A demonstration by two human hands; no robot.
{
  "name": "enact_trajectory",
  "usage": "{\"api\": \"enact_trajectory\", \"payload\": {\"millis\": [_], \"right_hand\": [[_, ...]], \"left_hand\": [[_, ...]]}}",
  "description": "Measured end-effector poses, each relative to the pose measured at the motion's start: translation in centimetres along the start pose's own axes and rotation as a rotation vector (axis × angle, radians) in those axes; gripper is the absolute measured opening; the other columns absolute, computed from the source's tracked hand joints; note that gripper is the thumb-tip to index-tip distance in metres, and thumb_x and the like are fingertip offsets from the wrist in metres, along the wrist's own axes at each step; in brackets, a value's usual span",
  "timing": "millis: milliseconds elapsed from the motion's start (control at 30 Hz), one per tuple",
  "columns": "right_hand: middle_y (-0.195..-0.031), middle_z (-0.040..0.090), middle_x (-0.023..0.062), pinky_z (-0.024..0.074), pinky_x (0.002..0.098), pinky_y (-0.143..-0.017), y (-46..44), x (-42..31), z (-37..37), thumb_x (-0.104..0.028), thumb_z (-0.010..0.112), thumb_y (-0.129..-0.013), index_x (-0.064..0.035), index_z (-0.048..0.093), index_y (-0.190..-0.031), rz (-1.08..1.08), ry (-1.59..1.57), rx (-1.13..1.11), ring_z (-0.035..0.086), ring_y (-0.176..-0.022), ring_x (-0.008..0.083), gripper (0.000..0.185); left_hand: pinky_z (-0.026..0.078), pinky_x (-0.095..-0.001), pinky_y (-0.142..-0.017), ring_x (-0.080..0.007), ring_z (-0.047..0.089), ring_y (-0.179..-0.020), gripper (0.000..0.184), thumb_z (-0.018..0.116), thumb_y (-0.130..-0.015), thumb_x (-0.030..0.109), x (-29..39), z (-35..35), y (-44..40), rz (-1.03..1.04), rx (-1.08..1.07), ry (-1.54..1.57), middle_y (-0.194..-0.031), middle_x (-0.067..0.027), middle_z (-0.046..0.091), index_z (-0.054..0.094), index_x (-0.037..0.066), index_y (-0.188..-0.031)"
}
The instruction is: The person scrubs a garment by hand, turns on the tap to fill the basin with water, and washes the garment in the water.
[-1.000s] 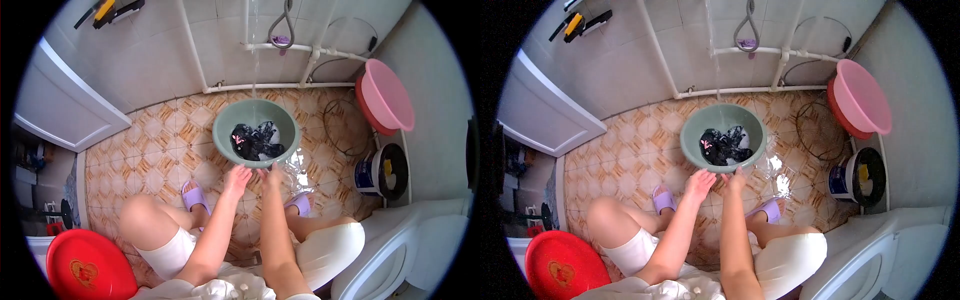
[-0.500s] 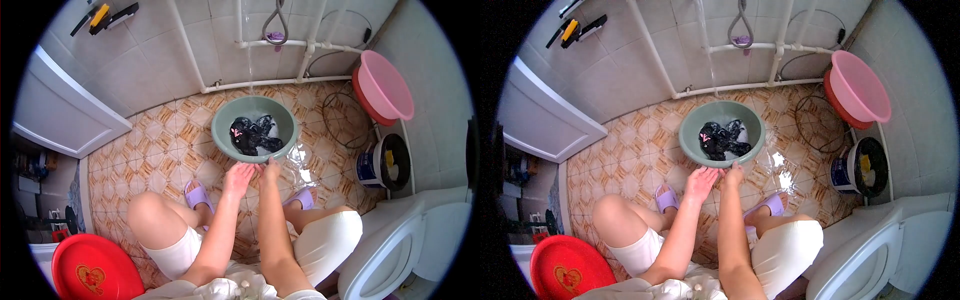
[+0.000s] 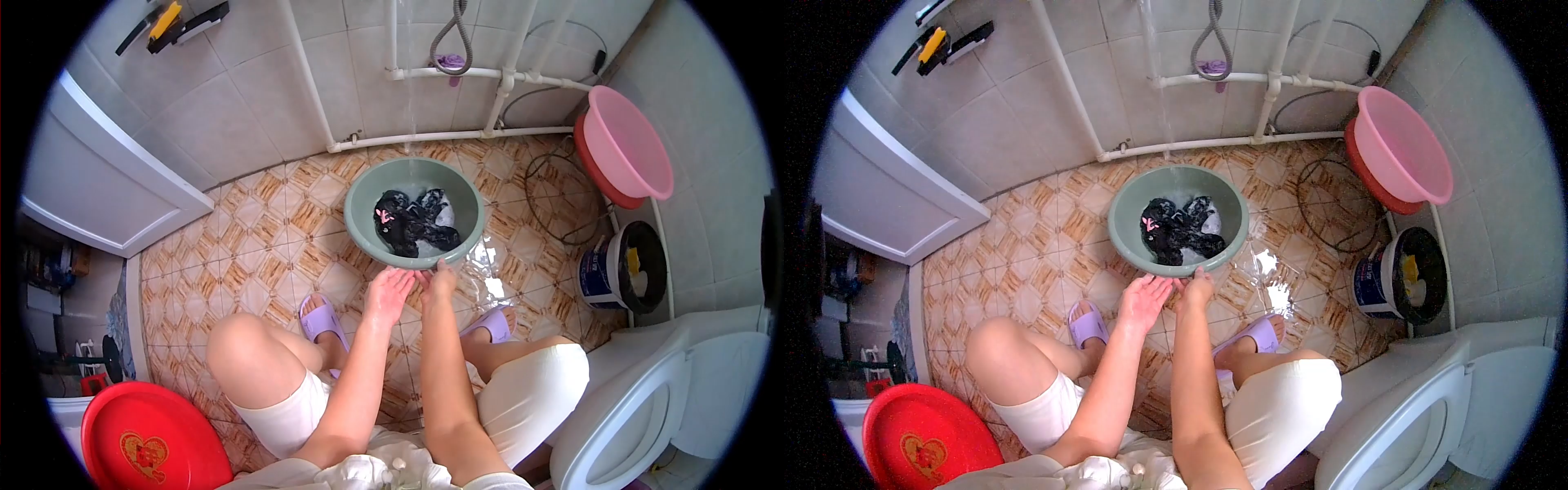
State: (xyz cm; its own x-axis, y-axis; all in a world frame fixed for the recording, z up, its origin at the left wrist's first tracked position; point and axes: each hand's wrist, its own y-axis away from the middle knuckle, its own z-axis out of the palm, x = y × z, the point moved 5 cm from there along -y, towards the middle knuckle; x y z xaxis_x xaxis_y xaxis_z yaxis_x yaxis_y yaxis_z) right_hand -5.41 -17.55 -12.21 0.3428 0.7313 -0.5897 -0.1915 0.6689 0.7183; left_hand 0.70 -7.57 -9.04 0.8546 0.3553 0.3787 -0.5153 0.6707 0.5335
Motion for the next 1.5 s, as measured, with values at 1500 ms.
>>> {"api": "enact_trajectory", "payload": {"millis": [1500], "right_hand": [[-0.107, 0.058, 0.0141, 0.0463, 0.0324, -0.079, -0.5, -0.5, -1.2, -0.015, 0.051, -0.089, 0.0016, 0.048, -0.116, -0.15, 0.24, 0.027, 0.058, -0.093, 0.024, 0.031]], "left_hand": [[0.036, -0.039, -0.1, -0.0273, 0.05, -0.106, 0.031, 0.054, -0.081, 0.017, -1.7, -1.4, -1.1, 0.001, 0.083, 0.05, -0.11, -0.0151, 0.055, 0.051, -0.002, -0.105]]}}
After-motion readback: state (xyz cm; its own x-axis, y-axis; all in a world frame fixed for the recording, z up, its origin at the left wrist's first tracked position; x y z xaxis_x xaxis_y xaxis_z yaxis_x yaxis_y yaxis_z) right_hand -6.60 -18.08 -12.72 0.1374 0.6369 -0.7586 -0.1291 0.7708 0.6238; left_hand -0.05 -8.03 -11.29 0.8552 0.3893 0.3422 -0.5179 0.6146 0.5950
